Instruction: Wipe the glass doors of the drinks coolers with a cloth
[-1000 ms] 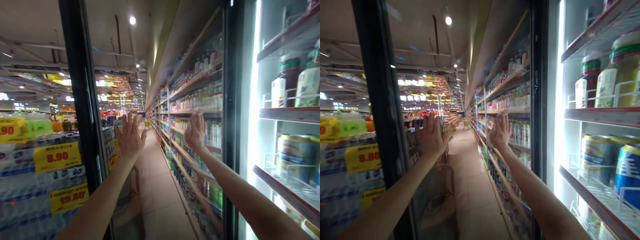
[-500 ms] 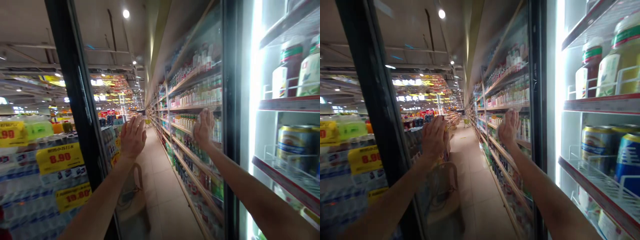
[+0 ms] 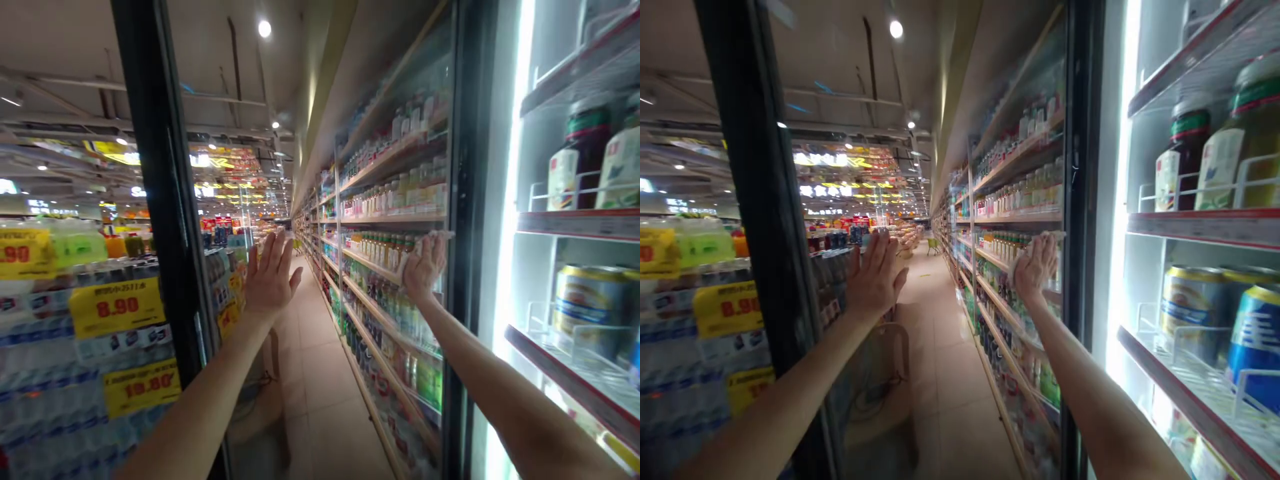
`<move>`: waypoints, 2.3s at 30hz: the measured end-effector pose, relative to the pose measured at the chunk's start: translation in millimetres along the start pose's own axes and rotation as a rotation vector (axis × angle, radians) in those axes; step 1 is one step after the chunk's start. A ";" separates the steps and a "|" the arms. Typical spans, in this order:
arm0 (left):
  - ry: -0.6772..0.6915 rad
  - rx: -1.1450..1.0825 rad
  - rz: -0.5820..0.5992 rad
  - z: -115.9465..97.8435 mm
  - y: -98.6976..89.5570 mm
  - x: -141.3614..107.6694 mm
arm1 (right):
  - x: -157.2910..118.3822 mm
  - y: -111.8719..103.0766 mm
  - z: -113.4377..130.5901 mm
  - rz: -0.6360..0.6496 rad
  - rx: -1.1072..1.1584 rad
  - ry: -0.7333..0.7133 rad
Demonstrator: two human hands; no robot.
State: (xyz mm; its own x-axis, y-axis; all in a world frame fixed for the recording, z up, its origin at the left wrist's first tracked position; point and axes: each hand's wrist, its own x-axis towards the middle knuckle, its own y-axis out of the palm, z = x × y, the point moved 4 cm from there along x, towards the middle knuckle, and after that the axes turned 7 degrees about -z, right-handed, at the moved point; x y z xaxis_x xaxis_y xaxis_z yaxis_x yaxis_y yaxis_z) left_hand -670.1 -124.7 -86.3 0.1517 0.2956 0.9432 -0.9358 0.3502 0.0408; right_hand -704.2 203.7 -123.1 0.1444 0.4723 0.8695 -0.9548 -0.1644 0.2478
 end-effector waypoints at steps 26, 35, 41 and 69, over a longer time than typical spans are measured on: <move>-0.187 -0.017 0.004 -10.6 8.8 -26.9 | -92.0 1.2 89.5 0.361 0.196 -0.790; -0.161 -0.003 -0.021 -17.0 3.8 -27.9 | -40.3 -3.8 49.5 0.083 0.072 -0.256; -0.120 0.016 -0.048 -14.7 1.2 -27.9 | -109.7 -2.3 135.1 0.316 0.221 -0.750; -0.120 0.012 -0.048 -15.1 3.3 -30.8 | -70.5 -8.5 40.1 -0.046 0.056 -0.096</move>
State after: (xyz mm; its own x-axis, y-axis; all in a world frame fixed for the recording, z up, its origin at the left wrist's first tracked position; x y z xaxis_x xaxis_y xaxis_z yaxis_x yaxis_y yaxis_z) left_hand -673.1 -119.2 -120.2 0.1580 0.1695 0.9728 -0.9322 0.3506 0.0903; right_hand -695.8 137.0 -169.4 0.2149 0.3955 0.8930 -0.9309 -0.1937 0.3098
